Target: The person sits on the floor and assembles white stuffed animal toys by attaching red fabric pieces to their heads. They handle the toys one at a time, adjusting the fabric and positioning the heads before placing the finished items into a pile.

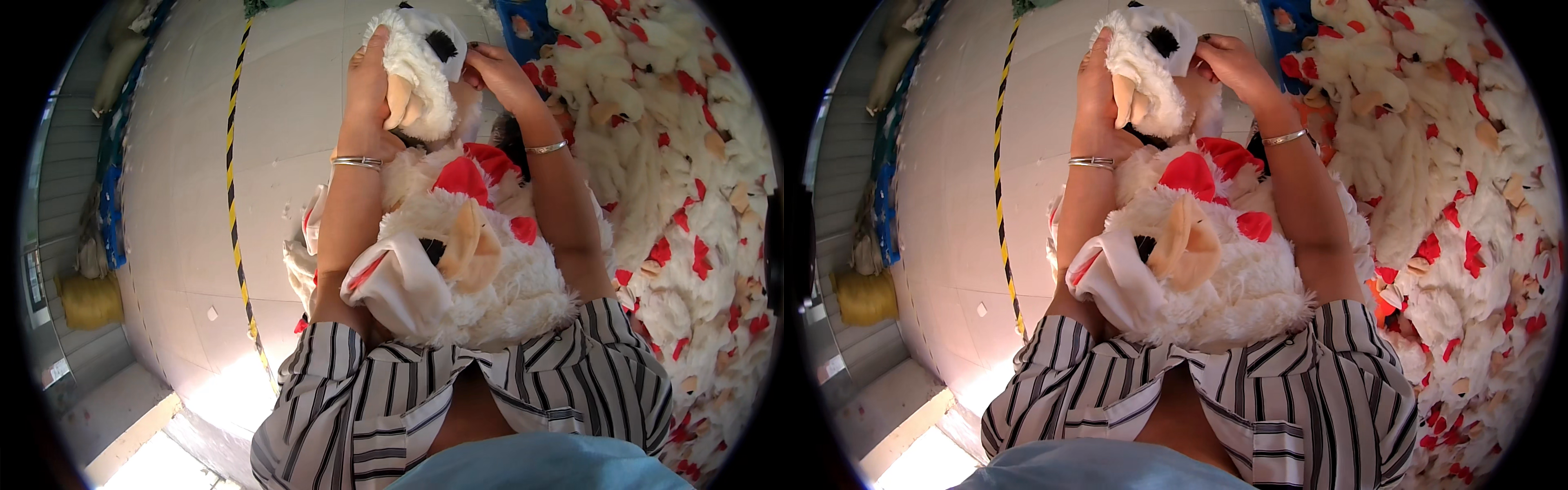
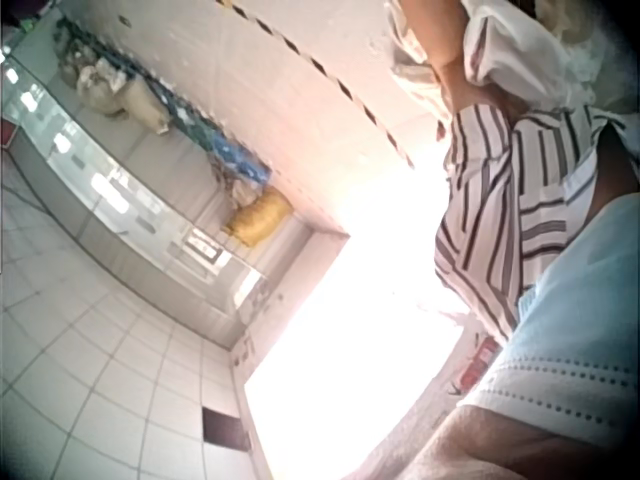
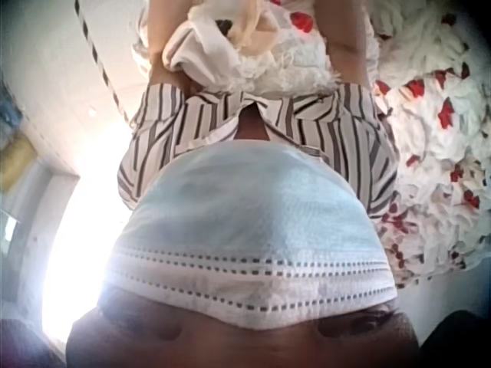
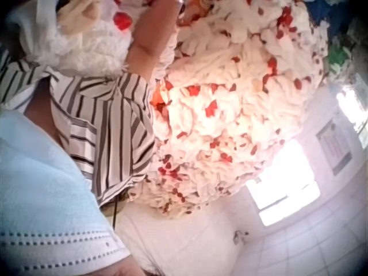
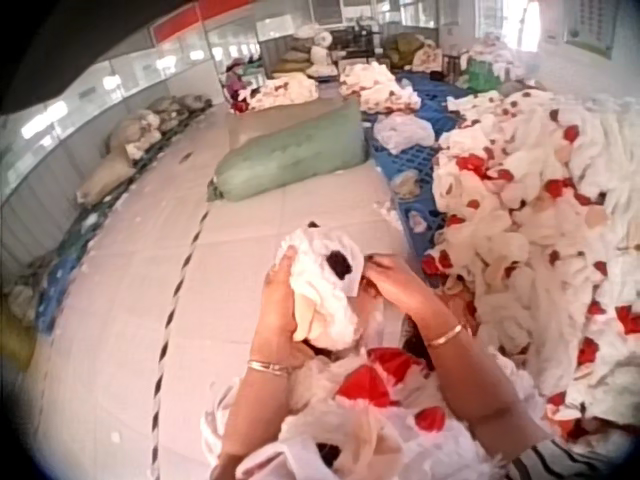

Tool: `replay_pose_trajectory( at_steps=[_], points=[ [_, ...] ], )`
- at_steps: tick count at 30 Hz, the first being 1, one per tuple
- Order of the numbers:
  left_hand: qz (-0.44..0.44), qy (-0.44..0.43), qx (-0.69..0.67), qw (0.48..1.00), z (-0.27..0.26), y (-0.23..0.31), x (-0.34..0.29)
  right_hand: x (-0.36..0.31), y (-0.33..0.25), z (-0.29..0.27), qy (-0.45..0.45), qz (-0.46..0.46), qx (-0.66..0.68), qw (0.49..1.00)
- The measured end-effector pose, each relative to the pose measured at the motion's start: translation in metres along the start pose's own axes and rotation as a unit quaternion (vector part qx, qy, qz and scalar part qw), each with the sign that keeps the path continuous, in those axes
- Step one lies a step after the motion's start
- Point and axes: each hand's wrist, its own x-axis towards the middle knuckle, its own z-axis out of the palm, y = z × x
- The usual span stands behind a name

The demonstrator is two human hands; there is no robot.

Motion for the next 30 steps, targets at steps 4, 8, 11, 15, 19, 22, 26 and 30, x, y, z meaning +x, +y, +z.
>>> replay_pose_trajectory(
  at_steps=[4,8,11,15,19,22,26,30],
  points=[
    [-0.008,-0.023,0.022,0.999,-0.004,-0.012,0.003,-0.004,-0.02,0.027,0.099,-0.072,0.009,0.992],
    [0.004,-0.033,0.049,0.998,-0.005,-0.021,0.005,-0.004,-0.025,0.032,0.151,-0.183,-0.179,0.955],
    [-0.001,-0.033,0.018,0.999,-0.008,-0.023,0.008,-0.012,-0.033,0.027,0.093,-0.163,-0.265,0.946],
    [-0.005,-0.04,-0.023,0.999,-0.007,-0.017,0.002,-0.011,-0.028,0.02,-0.05,-0.145,-0.209,0.966],
    [-0.036,-0.056,-0.047,0.997,0.003,-0.006,-0.014,-0.016,-0.038,0.022,-0.106,-0.136,-0.022,0.985],
    [-0.029,-0.084,-0.038,0.995,0.004,-0.006,-0.016,-0.023,-0.05,0.02,-0.125,-0.064,0.002,0.99],
    [-0.026,-0.117,-0.014,0.993,0.004,-0.012,-0.015,-0.019,-0.04,0.021,-0.12,0.024,0.145,0.982],
    [0.041,-0.052,0.078,0.995,-0.003,-0.018,0.0,-0.019,-0.047,0.019,0.015,-0.01,0.276,0.961]
  ],
)
